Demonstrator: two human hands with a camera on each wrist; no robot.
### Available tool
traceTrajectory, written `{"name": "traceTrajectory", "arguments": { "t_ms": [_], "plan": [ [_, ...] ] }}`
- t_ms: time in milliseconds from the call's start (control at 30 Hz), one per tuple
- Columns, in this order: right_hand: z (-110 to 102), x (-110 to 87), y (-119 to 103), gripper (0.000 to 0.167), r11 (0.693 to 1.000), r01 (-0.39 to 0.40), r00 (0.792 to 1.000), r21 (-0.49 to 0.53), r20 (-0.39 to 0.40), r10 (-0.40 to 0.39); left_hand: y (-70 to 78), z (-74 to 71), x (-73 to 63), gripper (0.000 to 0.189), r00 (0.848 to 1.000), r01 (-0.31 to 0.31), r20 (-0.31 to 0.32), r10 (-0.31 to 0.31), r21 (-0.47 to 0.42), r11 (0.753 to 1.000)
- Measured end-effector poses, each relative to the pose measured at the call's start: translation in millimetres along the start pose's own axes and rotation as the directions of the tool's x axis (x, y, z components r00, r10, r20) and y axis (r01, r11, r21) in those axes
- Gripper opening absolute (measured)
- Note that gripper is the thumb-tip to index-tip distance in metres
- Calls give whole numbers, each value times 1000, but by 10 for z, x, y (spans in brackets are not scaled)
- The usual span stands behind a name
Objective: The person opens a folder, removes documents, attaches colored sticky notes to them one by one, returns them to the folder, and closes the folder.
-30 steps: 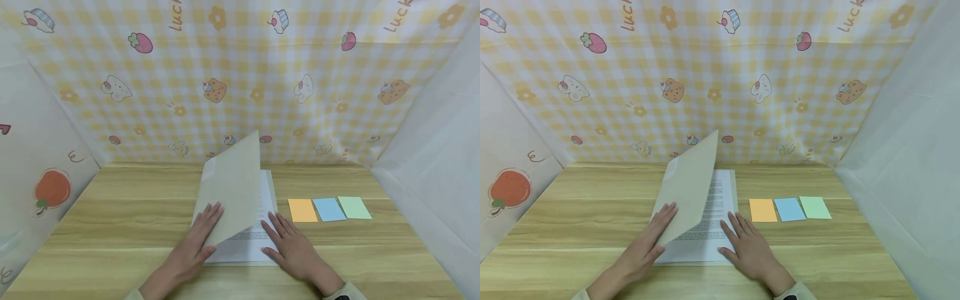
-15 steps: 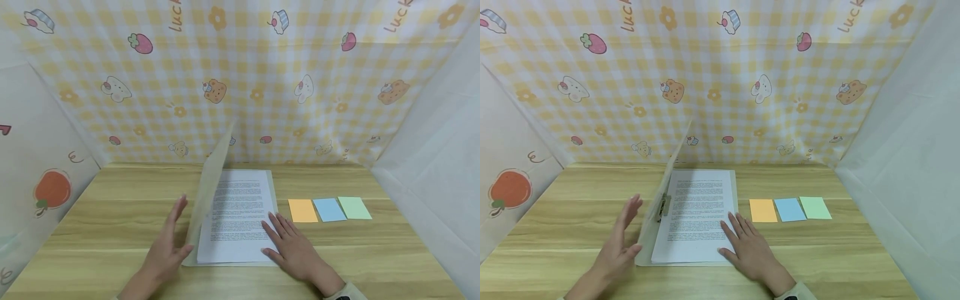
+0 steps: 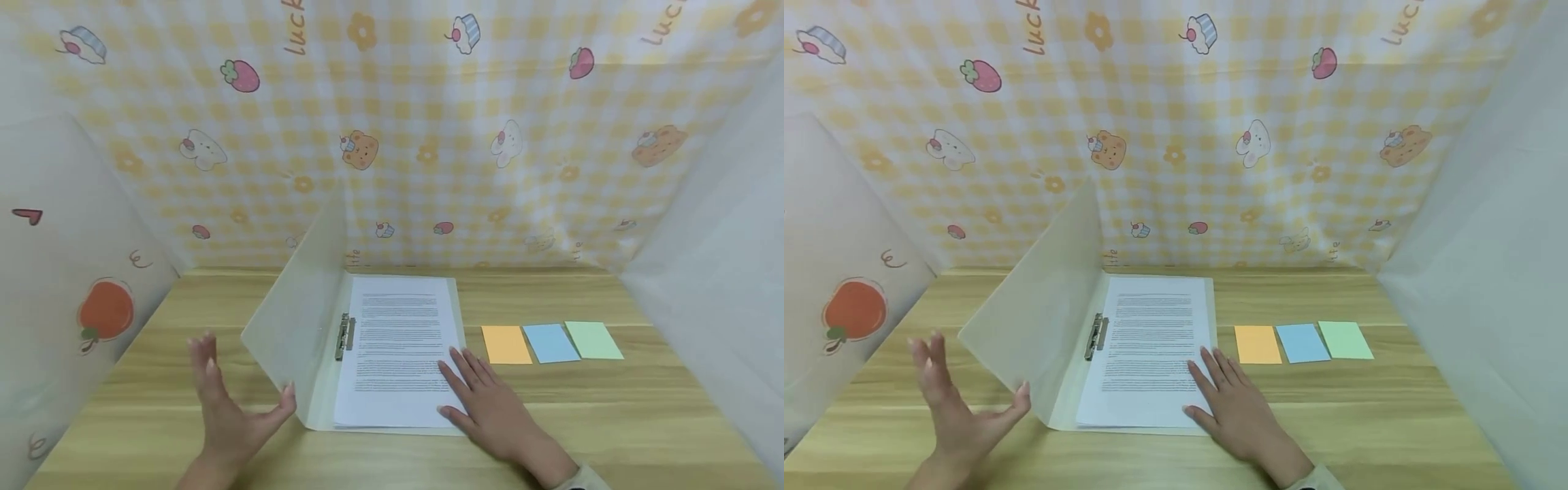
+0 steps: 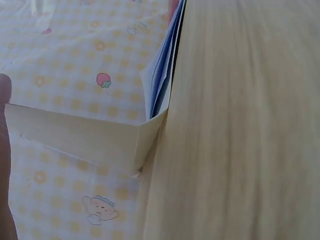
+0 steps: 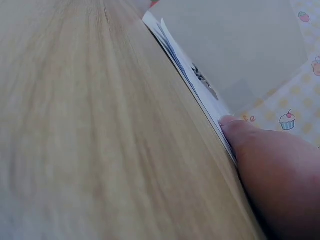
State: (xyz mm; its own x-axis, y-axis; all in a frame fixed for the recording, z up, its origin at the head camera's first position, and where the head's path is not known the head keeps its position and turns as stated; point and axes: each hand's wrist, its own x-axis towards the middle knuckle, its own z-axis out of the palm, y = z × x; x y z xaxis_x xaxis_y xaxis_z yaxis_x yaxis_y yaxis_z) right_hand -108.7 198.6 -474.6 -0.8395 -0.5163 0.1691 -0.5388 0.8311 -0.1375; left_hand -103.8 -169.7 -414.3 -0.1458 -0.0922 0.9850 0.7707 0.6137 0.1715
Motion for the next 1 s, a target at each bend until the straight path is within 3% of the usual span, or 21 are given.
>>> {"name": "traceTrajectory", "arguments": {
  "t_ms": [67,167,300,400,467,600,700,733,800,867,1000],
  "plan": [
    [-10,-19,26,68,1000,0,1000,1,-3,0,42,104,71,71,986,-138,-87,143,60,989],
    [-19,-16,26,69,1000,-3,1000,17,11,2,88,176,193,68,944,-293,-100,316,193,937],
    [-31,2,0,69,1000,-16,1000,24,26,15,83,127,275,68,888,-440,23,458,326,837],
    [-41,-3,-3,68,1000,-21,999,21,30,21,114,27,280,77,876,-481,175,450,382,789],
    [-47,-9,3,68,999,-26,999,21,36,25,140,-35,279,74,878,-476,274,393,414,776],
    [-62,-10,4,68,999,-32,998,22,50,31,138,-197,261,48,880,-403,432,196,463,789],
    [-64,-12,3,68,1000,-19,999,7,36,19,91,-283,228,49,864,-314,504,18,510,801],
    [-63,-16,5,68,1000,-17,999,5,31,17,71,-306,213,52,852,-284,522,-39,524,803],
    [-61,-21,6,68,1000,-22,999,17,36,21,43,-360,190,63,815,-221,555,-167,563,796],
    [-58,-22,10,68,999,-29,999,34,46,27,17,-410,172,75,769,-151,567,-296,610,778],
    [-60,-25,12,69,999,-31,998,39,54,29,-26,-510,136,86,639,-44,575,-512,691,721]
  ]
}}
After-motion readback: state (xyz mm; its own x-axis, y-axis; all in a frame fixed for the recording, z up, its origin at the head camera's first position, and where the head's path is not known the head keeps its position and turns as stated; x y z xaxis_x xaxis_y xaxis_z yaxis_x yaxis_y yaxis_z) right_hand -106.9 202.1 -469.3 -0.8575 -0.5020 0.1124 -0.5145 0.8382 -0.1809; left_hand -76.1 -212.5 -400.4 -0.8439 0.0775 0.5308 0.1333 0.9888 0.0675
